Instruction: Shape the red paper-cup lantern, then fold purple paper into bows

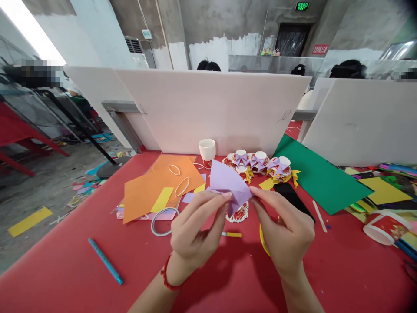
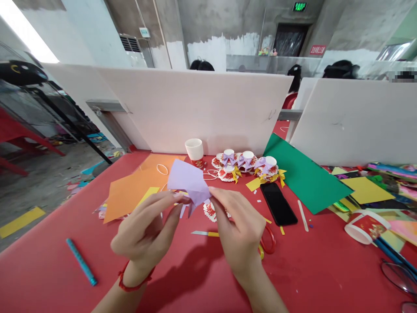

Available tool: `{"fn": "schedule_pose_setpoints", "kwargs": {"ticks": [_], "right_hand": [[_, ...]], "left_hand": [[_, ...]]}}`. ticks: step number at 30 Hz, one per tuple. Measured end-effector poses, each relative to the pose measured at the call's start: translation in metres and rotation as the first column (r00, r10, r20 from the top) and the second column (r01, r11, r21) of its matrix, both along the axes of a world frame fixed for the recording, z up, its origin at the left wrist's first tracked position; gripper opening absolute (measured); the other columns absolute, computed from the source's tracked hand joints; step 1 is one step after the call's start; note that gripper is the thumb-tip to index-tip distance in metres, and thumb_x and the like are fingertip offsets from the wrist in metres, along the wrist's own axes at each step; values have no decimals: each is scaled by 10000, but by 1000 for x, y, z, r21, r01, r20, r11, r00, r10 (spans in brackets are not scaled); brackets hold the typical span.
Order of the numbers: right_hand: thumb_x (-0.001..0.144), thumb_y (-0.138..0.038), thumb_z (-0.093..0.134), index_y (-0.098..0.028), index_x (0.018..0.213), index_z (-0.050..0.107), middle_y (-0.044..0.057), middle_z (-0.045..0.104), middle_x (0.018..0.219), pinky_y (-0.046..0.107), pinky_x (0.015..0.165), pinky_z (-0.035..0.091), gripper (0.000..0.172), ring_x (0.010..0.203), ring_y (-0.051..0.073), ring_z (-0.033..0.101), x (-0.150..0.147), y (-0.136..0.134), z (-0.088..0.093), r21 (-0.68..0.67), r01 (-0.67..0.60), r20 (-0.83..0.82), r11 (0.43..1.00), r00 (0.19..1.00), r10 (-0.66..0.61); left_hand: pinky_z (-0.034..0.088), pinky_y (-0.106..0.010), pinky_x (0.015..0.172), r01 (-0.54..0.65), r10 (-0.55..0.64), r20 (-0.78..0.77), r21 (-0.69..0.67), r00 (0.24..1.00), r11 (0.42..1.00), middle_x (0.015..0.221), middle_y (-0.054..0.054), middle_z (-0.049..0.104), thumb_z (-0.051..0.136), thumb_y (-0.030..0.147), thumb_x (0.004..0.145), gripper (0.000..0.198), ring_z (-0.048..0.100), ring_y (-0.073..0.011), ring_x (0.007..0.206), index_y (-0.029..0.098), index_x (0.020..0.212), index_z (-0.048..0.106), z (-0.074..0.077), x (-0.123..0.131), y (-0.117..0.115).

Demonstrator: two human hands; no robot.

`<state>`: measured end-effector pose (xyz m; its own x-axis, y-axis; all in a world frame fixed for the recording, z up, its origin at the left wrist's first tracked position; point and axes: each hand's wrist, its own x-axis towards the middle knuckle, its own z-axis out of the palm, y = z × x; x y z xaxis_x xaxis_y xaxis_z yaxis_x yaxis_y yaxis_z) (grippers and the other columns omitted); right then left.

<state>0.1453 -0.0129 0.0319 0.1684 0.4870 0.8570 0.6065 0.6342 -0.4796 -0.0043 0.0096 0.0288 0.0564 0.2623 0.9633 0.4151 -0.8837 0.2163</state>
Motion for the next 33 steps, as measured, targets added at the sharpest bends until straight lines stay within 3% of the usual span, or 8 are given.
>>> {"fn": "schedule_pose_setpoints", "kwargs": {"ticks": [5,10,15,20,24,33], "right_hand": [[847,-23,666,-240,931,762,-1,805,823,241,659,634,252,704,165,762,6,4,3,16,9,28,1000,1000,-9],[847,29,633,-240,987,742,19,800,874,274,731,630,323,794,176,761,9,6,-2,67,-73,108,995,992,65],[833,73,617,-221,1026,738,41,794,921,271,783,614,373,861,167,748,12,6,-4,54,-130,127,990,984,122],[844,99,566,-191,1029,764,88,767,1002,268,782,600,398,916,167,730,16,3,-4,-38,-196,132,980,971,199],[856,92,558,-180,1049,775,98,761,1020,242,767,592,397,928,156,725,17,3,-2,-56,-236,138,970,960,242],[844,8,673,-203,1016,798,57,795,994,172,761,601,299,874,129,749,22,2,2,-105,-352,68,930,931,360]], "left_hand": [[524,-295,631,-226,229,-86,50,969,973,996,-78,606,721,55,801,269,598,-161,780,170,1042,691,1,-10,8],[509,-354,734,-306,322,-85,161,943,938,1001,-92,668,727,22,792,221,638,-210,878,186,929,667,1,-13,12],[468,-354,713,-201,220,-175,120,960,972,829,-34,750,693,36,849,242,665,-175,738,186,1026,626,1,-17,16],[469,-308,632,-3,23,-299,64,954,998,830,-68,720,532,-13,924,229,619,-139,691,130,1065,641,-2,-19,15],[473,-273,580,101,-95,-248,10,964,995,833,-66,686,555,-31,905,240,595,-126,687,124,1050,668,-3,-20,14],[549,-247,628,189,-198,-210,-62,957,980,862,-52,695,565,24,930,200,655,-119,729,148,1021,693,1,-22,14]]}}
